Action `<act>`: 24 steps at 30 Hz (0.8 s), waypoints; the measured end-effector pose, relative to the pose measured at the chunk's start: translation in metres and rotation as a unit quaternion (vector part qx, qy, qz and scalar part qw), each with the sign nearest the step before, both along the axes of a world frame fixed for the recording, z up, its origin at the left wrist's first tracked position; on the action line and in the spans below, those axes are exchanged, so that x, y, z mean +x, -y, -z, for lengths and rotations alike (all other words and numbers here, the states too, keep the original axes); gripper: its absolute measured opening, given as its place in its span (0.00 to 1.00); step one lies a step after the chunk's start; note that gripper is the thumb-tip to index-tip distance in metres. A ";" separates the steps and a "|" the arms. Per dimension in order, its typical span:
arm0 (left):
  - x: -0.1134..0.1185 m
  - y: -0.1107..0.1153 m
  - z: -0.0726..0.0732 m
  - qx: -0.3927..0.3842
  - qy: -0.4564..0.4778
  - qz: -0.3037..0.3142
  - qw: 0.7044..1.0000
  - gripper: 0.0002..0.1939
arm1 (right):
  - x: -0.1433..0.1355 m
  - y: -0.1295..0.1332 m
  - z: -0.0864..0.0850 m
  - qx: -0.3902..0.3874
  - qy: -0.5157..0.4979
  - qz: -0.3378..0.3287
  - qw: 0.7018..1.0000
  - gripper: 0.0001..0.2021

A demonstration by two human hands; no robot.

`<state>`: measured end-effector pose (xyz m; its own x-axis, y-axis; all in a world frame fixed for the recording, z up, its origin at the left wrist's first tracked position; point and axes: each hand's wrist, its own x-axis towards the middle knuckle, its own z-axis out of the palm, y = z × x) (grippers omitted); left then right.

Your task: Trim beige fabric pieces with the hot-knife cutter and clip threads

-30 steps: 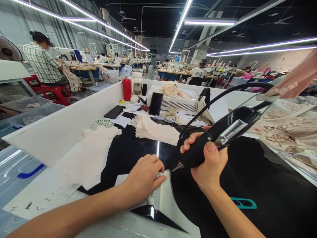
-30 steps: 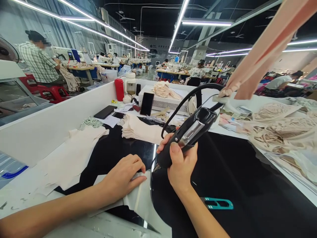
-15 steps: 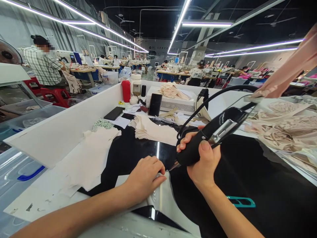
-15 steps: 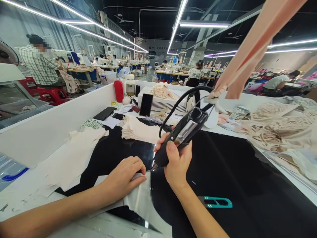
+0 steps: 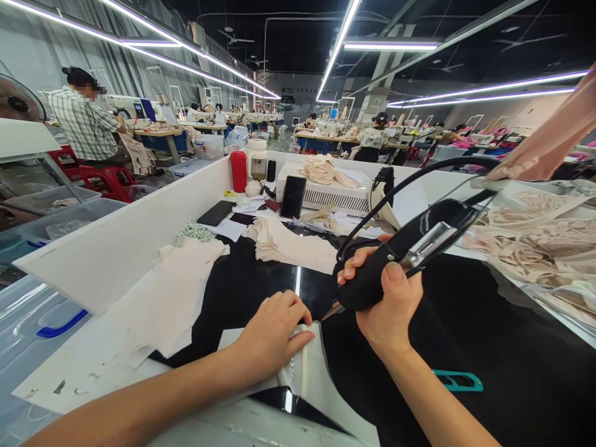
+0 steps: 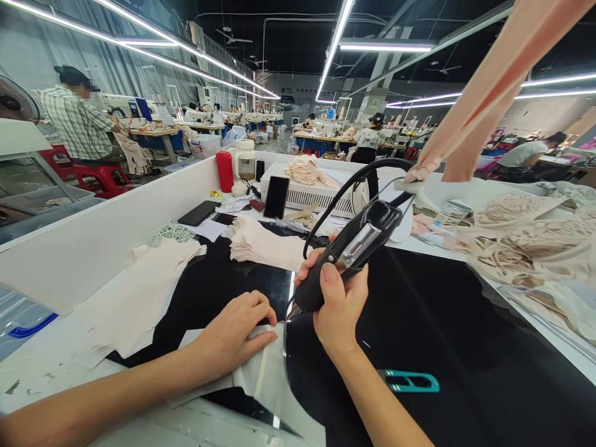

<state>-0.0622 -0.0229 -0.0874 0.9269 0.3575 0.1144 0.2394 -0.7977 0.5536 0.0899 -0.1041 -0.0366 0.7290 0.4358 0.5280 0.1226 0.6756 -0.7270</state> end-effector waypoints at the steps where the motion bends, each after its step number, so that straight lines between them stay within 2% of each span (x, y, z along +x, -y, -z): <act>1: 0.000 0.000 0.000 -0.003 -0.001 0.000 1.000 0.05 | 0.001 0.000 0.000 0.000 0.001 0.004 1.000 0.17; 12: -0.001 0.002 0.003 0.004 0.034 0.025 0.999 0.05 | 0.001 0.001 0.005 -0.009 0.006 -0.006 1.000 0.21; 24: 0.000 0.001 0.002 -0.053 0.055 0.023 0.997 0.09 | -0.006 0.003 0.000 0.004 -0.019 -0.031 0.999 0.22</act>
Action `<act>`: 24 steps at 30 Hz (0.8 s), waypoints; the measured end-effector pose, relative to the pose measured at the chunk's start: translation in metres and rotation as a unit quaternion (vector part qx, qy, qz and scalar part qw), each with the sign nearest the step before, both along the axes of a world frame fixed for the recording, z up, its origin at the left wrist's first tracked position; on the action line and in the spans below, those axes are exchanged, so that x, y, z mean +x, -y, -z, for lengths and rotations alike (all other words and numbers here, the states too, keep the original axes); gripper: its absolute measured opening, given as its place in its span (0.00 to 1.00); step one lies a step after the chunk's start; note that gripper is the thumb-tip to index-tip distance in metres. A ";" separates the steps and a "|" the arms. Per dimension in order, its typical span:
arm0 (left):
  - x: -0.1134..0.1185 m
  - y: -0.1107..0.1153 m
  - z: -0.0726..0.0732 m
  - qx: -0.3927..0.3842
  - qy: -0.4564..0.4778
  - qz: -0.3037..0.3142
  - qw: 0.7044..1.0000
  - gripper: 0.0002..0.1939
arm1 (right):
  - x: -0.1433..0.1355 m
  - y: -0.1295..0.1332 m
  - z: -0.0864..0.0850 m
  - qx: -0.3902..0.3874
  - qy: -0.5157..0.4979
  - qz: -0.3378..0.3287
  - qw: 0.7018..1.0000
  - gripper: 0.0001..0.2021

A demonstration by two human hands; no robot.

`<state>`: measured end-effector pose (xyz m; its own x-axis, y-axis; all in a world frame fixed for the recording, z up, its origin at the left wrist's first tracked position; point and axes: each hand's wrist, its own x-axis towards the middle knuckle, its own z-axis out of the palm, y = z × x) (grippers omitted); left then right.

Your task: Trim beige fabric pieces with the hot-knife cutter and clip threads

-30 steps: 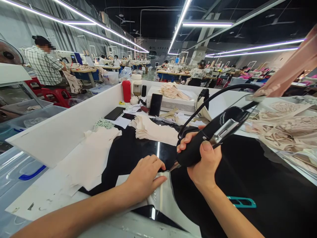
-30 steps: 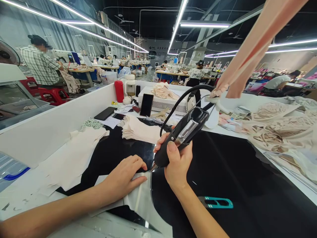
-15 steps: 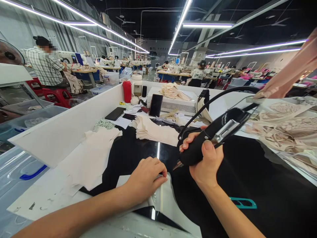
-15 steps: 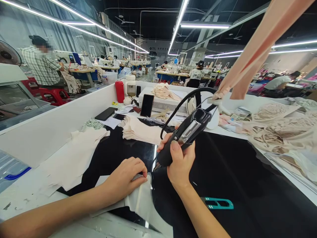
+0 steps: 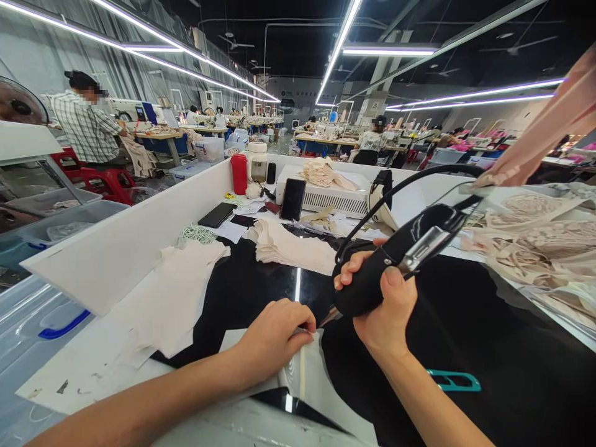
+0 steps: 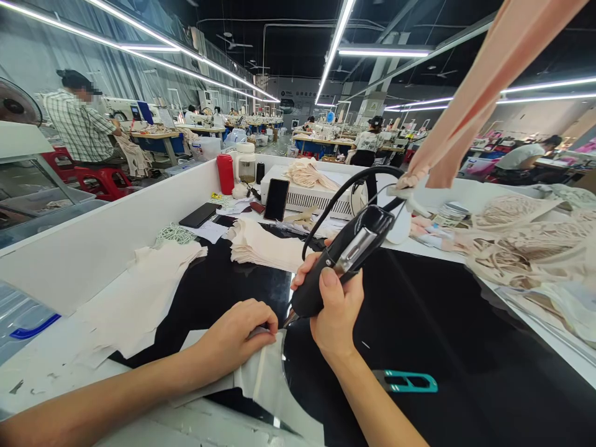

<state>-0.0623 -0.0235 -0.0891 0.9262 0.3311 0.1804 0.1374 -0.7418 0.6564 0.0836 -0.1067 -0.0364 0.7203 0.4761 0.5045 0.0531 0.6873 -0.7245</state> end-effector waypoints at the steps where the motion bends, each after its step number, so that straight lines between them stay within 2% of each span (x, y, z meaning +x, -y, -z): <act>1: 0.000 0.000 0.000 -0.002 -0.001 -0.002 1.000 0.09 | -0.001 0.001 0.000 -0.001 -0.003 -0.003 1.000 0.22; 9: -0.001 0.001 -0.002 -0.025 -0.014 -0.017 0.999 0.09 | -0.002 0.005 -0.003 -0.012 -0.006 -0.002 1.000 0.18; 16: 0.000 0.001 -0.002 -0.015 -0.016 -0.014 1.000 0.10 | -0.002 0.005 -0.002 -0.005 -0.004 0.004 1.000 0.18; 24: -0.002 0.001 -0.001 0.043 0.007 -0.006 0.999 0.12 | -0.003 -0.001 0.006 0.003 0.010 -0.002 1.000 0.19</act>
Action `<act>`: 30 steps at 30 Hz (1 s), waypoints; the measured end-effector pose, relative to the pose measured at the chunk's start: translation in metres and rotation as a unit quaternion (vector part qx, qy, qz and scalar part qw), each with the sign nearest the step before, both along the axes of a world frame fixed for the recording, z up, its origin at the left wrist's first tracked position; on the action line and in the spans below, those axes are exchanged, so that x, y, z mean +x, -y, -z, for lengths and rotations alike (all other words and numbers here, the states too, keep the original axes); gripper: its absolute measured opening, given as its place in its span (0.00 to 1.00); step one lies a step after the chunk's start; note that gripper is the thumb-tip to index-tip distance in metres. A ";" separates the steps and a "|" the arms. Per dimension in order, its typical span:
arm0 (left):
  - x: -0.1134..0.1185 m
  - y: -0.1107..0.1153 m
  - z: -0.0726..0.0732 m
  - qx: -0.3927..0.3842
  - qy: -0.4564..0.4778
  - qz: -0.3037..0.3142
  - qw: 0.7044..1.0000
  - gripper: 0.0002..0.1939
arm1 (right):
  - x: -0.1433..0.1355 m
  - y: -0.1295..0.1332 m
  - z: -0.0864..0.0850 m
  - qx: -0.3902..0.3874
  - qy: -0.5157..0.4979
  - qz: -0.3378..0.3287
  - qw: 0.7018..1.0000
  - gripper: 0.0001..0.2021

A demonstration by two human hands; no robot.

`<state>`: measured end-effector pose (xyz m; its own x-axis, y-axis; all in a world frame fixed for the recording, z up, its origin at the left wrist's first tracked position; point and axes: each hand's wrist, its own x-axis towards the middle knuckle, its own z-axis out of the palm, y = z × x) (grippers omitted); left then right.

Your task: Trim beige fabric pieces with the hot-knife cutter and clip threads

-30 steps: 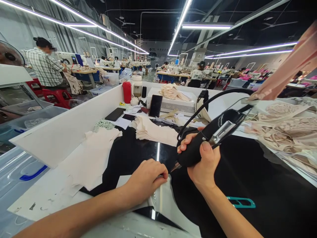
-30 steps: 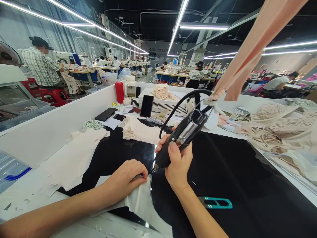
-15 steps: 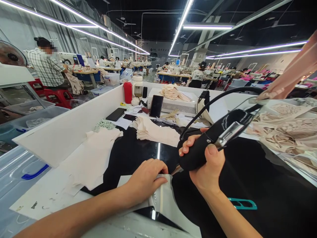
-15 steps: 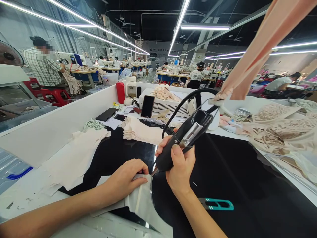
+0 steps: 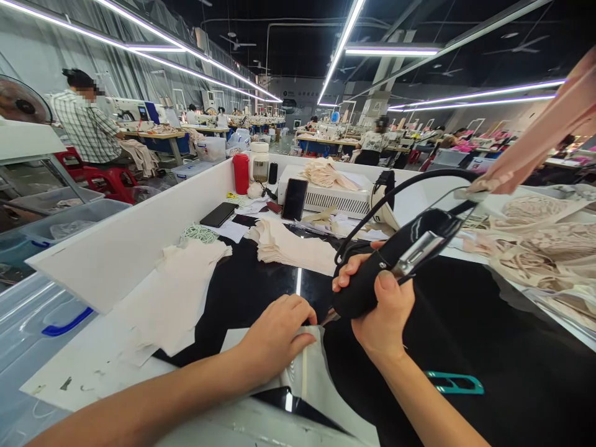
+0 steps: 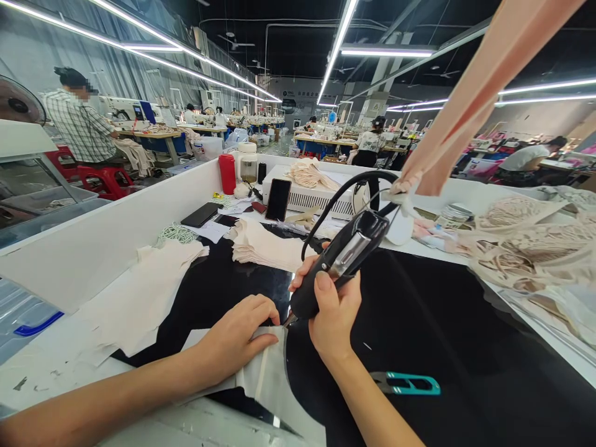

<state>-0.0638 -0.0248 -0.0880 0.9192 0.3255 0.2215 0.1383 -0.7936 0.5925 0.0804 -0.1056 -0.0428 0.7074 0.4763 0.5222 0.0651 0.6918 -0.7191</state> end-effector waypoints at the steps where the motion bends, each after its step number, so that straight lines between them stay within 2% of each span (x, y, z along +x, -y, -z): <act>1: 0.000 0.000 0.000 0.013 0.006 0.002 1.000 0.13 | 0.000 -0.001 0.001 -0.001 0.002 0.002 1.000 0.19; 5: 0.000 0.003 -0.001 0.094 0.039 0.023 0.994 0.11 | 0.000 -0.001 0.003 0.001 0.011 0.008 1.000 0.20; 9: -0.002 0.007 -0.003 0.183 0.042 0.083 0.979 0.05 | 0.000 0.000 0.005 0.001 0.010 0.007 1.000 0.21; 14: -0.007 0.014 -0.003 0.284 0.001 0.128 0.950 0.10 | -0.001 0.000 0.005 -0.001 0.015 0.008 1.000 0.20; 22: -0.018 0.022 0.009 0.312 0.018 0.097 0.945 0.05 | -0.001 -0.001 0.005 0.003 0.019 0.014 1.000 0.20; 26: -0.019 0.023 0.013 0.352 0.015 0.109 0.930 0.08 | -0.001 0.000 0.004 -0.004 0.020 0.024 1.000 0.19; 30: -0.020 0.023 0.015 0.359 -0.004 0.119 0.926 0.10 | -0.002 0.000 0.003 -0.011 0.016 0.036 0.999 0.18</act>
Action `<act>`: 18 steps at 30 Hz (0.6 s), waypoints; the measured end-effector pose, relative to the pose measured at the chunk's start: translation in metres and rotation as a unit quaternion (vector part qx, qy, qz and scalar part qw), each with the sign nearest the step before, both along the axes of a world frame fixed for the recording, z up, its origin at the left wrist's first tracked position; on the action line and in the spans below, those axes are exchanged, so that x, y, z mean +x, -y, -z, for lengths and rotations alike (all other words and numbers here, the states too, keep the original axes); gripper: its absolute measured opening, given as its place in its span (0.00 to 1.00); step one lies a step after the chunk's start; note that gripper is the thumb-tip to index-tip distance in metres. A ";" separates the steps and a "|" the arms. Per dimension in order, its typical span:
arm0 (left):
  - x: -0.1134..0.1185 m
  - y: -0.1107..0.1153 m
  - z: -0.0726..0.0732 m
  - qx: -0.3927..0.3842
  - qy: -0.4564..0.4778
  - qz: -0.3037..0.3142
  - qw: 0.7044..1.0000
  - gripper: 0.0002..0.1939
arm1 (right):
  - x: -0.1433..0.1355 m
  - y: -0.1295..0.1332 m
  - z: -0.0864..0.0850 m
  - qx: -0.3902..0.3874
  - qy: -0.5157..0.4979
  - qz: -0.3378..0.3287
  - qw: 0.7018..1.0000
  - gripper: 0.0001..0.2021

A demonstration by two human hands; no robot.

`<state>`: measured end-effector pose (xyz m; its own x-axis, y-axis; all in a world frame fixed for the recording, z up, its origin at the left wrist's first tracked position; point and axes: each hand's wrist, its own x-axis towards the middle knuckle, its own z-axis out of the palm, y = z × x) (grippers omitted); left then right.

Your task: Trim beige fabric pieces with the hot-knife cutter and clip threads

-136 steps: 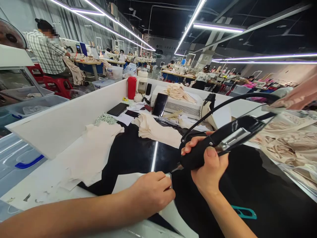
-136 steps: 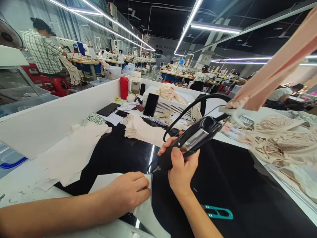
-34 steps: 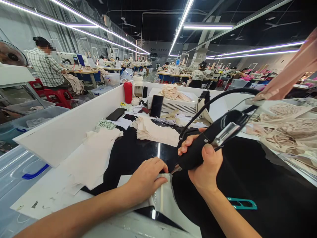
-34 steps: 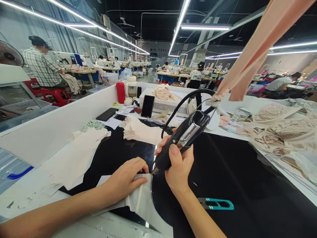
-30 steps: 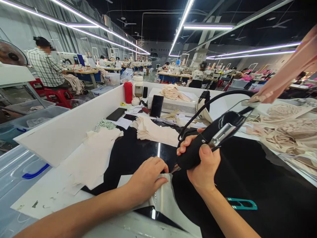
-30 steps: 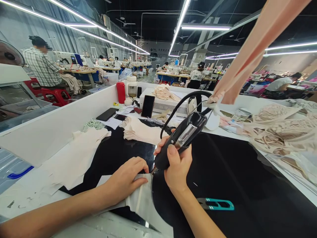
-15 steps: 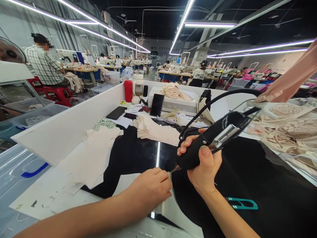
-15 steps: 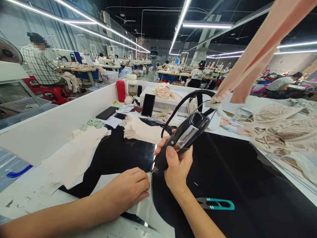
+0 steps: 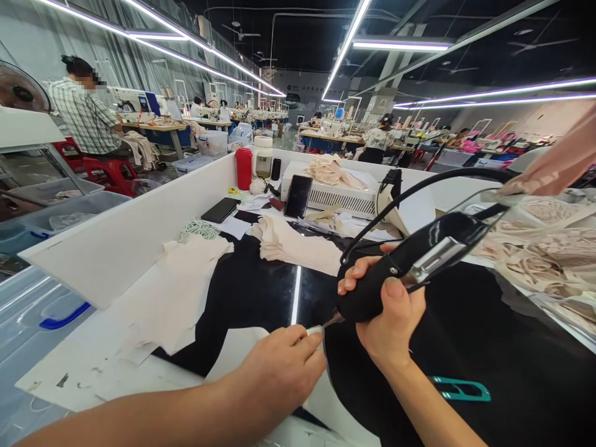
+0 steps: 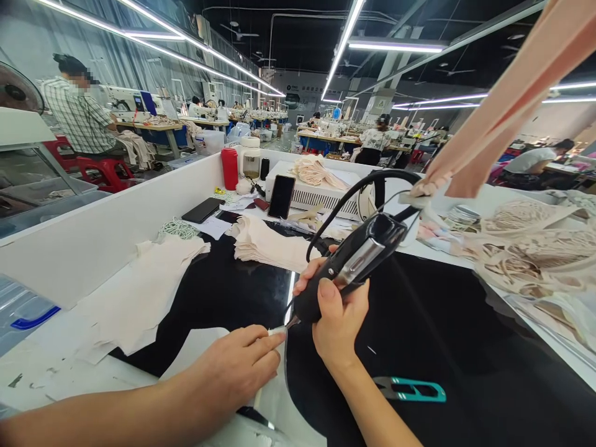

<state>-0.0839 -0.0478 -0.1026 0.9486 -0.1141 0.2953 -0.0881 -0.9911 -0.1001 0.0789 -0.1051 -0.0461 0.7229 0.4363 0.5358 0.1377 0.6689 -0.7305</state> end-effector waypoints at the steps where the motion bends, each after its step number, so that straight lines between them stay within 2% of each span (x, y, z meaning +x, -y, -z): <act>1: 0.000 0.000 0.001 -0.002 0.003 -0.003 1.000 0.10 | 0.000 0.000 0.000 -0.001 0.000 0.000 1.000 0.18; 6: 0.002 0.002 0.005 -0.027 -0.005 -0.018 0.999 0.08 | -0.001 0.000 -0.001 -0.009 0.002 -0.003 1.000 0.18; 10: 0.004 0.003 0.000 -0.040 -0.018 -0.033 0.999 0.03 | 0.000 0.000 -0.002 -0.010 0.002 -0.002 1.000 0.19; 14: 0.002 0.003 -0.007 -0.032 -0.012 -0.033 0.999 0.05 | -0.001 -0.001 -0.002 -0.006 0.002 -0.001 1.000 0.19; 18: 0.002 0.003 -0.007 -0.027 -0.005 -0.029 0.999 0.06 | -0.002 -0.001 -0.003 -0.009 -0.001 -0.001 1.000 0.19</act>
